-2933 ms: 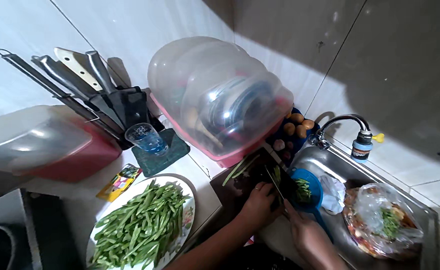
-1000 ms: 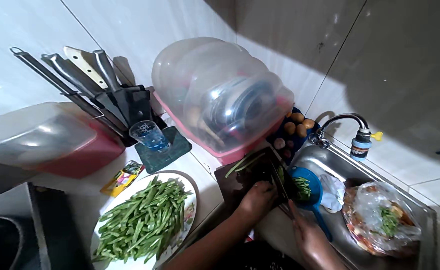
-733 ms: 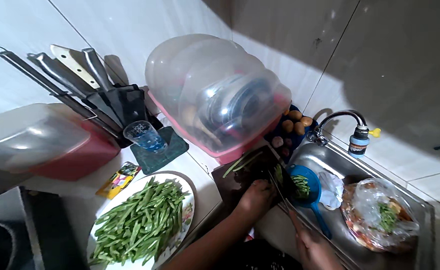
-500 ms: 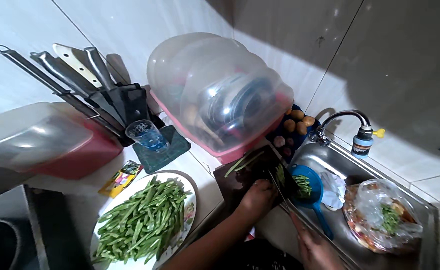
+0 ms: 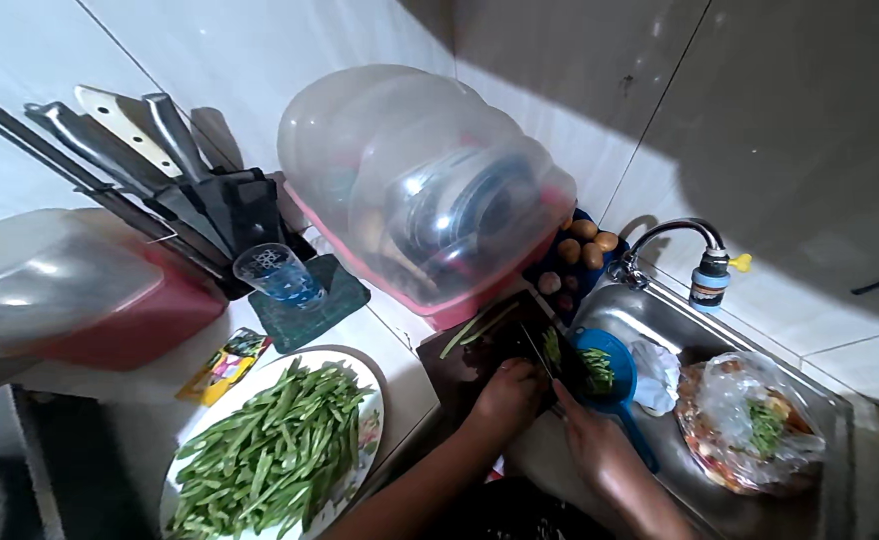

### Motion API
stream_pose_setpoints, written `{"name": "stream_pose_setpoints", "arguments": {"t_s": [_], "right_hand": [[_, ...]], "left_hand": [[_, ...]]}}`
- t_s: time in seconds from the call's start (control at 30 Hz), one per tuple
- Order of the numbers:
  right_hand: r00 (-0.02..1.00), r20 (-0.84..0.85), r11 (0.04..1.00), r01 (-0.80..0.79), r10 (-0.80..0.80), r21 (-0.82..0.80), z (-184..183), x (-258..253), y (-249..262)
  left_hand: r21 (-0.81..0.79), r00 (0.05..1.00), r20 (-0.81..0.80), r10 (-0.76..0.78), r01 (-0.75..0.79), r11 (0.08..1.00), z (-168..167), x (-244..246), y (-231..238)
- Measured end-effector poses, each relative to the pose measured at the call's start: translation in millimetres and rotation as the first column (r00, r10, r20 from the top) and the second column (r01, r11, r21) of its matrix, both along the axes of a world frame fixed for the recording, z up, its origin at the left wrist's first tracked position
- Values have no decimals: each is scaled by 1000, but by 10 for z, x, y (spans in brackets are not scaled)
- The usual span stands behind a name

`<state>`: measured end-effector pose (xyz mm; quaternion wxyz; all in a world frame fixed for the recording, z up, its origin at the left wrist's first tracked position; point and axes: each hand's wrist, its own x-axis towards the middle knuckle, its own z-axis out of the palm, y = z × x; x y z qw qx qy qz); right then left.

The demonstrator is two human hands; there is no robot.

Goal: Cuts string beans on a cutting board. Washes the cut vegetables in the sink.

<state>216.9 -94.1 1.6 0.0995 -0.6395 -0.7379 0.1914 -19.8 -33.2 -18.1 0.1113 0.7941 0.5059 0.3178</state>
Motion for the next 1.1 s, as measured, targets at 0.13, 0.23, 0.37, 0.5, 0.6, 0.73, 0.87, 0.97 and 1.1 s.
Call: {"name": "stream_pose_setpoints", "arguments": {"t_s": [0.13, 0.23, 0.37, 0.5, 0.6, 0.73, 0.87, 0.97, 1.1], "right_hand": [[998, -52, 999, 16, -18, -32, 10, 46, -74], [999, -48, 999, -9, 6, -51, 68, 161, -325], [997, -51, 992, -59, 53, -114, 225, 340, -655], [996, -79, 993, -41, 32, -112, 158, 339, -663], [990, -140, 995, 7, -21, -99, 119, 226, -489], [969, -224, 990, 83, -107, -111, 73, 190, -357], [924, -309, 967, 175, -225, -183, -74, 382, -392], [878, -374, 950, 236, -299, -204, -258, 634, -441], [827, -392, 913, 338, -404, -230, -512, 994, -513]], "left_hand": [[-36, 1000, -16, 27, -28, 999, 12, -27, 13], [-52, 998, -25, 63, -64, 997, -9, -32, 37], [-57, 996, -34, 82, -84, 995, 46, -13, 45], [-86, 994, -46, 104, -107, 990, 106, 8, 132], [-64, 991, -67, 116, -120, 991, 12, 39, 283], [-48, 978, -156, 141, -150, 988, -51, 72, 472], [-32, 982, -139, 130, -135, 990, -100, 248, 628], [-83, 988, -107, 113, -123, 989, -47, 444, 712], [-190, 998, -52, 38, -47, 981, 14, 655, 823]]}}
